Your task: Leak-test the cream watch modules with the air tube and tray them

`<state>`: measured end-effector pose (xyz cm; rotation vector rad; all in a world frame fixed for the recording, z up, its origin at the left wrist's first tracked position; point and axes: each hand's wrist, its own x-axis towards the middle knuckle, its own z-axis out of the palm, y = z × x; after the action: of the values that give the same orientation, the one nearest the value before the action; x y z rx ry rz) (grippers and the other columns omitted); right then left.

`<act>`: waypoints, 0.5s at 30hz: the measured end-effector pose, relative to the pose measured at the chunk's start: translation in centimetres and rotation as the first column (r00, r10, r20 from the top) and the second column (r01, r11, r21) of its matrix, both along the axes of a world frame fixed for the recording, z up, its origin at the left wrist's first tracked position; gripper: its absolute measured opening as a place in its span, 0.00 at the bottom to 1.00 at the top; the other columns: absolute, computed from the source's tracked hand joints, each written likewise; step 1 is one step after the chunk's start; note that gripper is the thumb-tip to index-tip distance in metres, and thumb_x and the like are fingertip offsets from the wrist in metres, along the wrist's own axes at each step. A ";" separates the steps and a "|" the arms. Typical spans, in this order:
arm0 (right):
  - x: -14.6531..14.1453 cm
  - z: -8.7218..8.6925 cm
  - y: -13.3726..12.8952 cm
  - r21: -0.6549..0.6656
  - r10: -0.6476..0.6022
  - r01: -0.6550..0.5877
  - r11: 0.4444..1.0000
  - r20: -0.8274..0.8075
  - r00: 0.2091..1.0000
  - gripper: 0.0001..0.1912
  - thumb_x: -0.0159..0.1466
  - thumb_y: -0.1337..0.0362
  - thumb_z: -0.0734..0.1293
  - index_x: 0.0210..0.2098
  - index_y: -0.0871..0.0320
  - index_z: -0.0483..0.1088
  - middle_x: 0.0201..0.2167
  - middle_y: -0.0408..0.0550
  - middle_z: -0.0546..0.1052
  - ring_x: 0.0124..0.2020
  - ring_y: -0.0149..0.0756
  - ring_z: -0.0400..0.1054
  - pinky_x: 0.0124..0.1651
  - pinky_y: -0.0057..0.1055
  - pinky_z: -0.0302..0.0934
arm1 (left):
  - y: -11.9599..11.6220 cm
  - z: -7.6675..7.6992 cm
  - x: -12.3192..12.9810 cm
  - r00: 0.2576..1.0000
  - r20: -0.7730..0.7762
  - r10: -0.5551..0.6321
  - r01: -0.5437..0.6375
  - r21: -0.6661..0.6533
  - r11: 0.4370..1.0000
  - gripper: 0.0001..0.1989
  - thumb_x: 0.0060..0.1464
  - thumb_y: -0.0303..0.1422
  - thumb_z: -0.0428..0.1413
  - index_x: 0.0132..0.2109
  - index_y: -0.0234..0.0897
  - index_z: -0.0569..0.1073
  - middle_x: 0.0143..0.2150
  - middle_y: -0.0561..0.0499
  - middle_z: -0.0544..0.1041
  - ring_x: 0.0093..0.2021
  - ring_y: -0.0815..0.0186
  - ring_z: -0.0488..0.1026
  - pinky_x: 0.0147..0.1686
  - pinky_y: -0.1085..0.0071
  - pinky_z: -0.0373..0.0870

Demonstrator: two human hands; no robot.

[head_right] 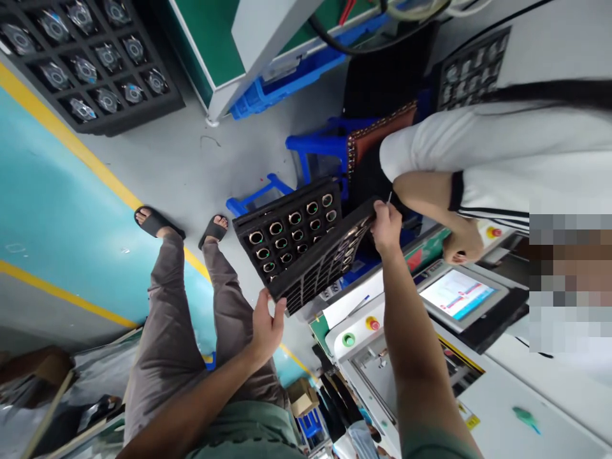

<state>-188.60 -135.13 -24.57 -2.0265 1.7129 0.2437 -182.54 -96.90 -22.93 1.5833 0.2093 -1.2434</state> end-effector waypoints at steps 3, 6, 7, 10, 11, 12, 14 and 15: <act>1.5 -2.0 -0.5 0.033 -0.075 0.075 0.997 0.005 0.997 0.22 0.69 0.42 0.61 0.33 0.54 0.66 0.17 0.37 0.60 0.18 0.32 0.55 0.21 0.31 0.51 | -0.6 -3.0 1.1 0.998 0.054 0.023 -0.024 0.027 0.999 0.18 0.67 0.47 0.54 0.54 0.41 0.73 0.50 0.41 0.80 0.53 0.51 0.77 0.58 0.54 0.71; 3.7 -5.1 -0.9 0.112 -0.095 0.095 0.989 -0.010 0.995 0.17 0.66 0.49 0.65 0.31 0.56 0.68 0.17 0.37 0.61 0.17 0.30 0.55 0.20 0.29 0.50 | -1.1 -7.0 2.2 0.993 0.103 0.059 -0.068 0.079 0.995 0.20 0.66 0.50 0.55 0.54 0.40 0.73 0.55 0.38 0.76 0.60 0.49 0.71 0.66 0.50 0.64; 4.3 -6.0 -1.1 0.131 -0.093 0.094 0.987 -0.017 0.996 0.15 0.65 0.51 0.66 0.32 0.56 0.69 0.16 0.37 0.62 0.17 0.30 0.55 0.20 0.28 0.49 | -1.2 -8.2 2.5 0.991 0.111 0.074 -0.085 0.097 0.992 0.22 0.65 0.50 0.56 0.55 0.39 0.73 0.57 0.37 0.74 0.63 0.48 0.69 0.69 0.50 0.61; 5.6 -7.9 -1.8 0.167 -0.083 0.088 0.982 -0.035 0.996 0.12 0.63 0.55 0.68 0.35 0.59 0.73 0.16 0.36 0.62 0.17 0.30 0.56 0.20 0.27 0.48 | -1.7 -11.4 3.0 0.987 0.097 0.130 -0.143 0.139 0.980 0.32 0.63 0.51 0.59 0.65 0.38 0.66 0.68 0.34 0.66 0.71 0.48 0.62 0.73 0.49 0.56; 5.8 -8.2 -2.0 0.176 -0.078 0.083 0.981 -0.038 0.996 0.12 0.62 0.56 0.68 0.36 0.59 0.74 0.16 0.36 0.62 0.18 0.30 0.56 0.20 0.27 0.48 | -2.0 -12.2 3.1 0.985 0.079 0.151 -0.161 0.143 0.977 0.35 0.63 0.50 0.59 0.69 0.38 0.62 0.70 0.34 0.64 0.73 0.48 0.61 0.73 0.50 0.56; 6.0 -8.4 -2.2 0.186 -0.072 0.079 0.979 -0.041 0.997 0.12 0.62 0.56 0.69 0.37 0.60 0.74 0.16 0.36 0.63 0.18 0.30 0.56 0.21 0.27 0.48 | -2.4 -12.8 3.1 0.984 0.058 0.169 -0.176 0.138 0.975 0.37 0.63 0.50 0.59 0.72 0.39 0.59 0.72 0.35 0.64 0.73 0.49 0.61 0.73 0.51 0.57; 6.0 -8.6 -2.5 0.206 -0.062 0.070 0.976 -0.046 0.997 0.14 0.62 0.54 0.70 0.36 0.60 0.74 0.17 0.37 0.63 0.19 0.30 0.57 0.21 0.27 0.50 | -3.2 -13.6 3.0 0.981 0.014 0.196 -0.196 0.111 0.974 0.37 0.65 0.49 0.58 0.73 0.42 0.57 0.72 0.38 0.66 0.73 0.52 0.64 0.72 0.55 0.60; 6.0 -8.7 -2.5 0.213 -0.058 0.067 0.975 -0.048 0.997 0.15 0.63 0.53 0.70 0.35 0.60 0.74 0.17 0.38 0.63 0.19 0.30 0.58 0.22 0.27 0.52 | -3.7 -13.6 2.9 0.979 -0.002 0.205 -0.204 0.098 0.974 0.35 0.66 0.48 0.56 0.73 0.42 0.58 0.71 0.39 0.68 0.72 0.54 0.65 0.72 0.57 0.60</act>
<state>-182.62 -137.65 -33.23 -1.8199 1.6930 0.4337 -179.67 -100.55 -36.56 1.5936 0.4358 -1.0958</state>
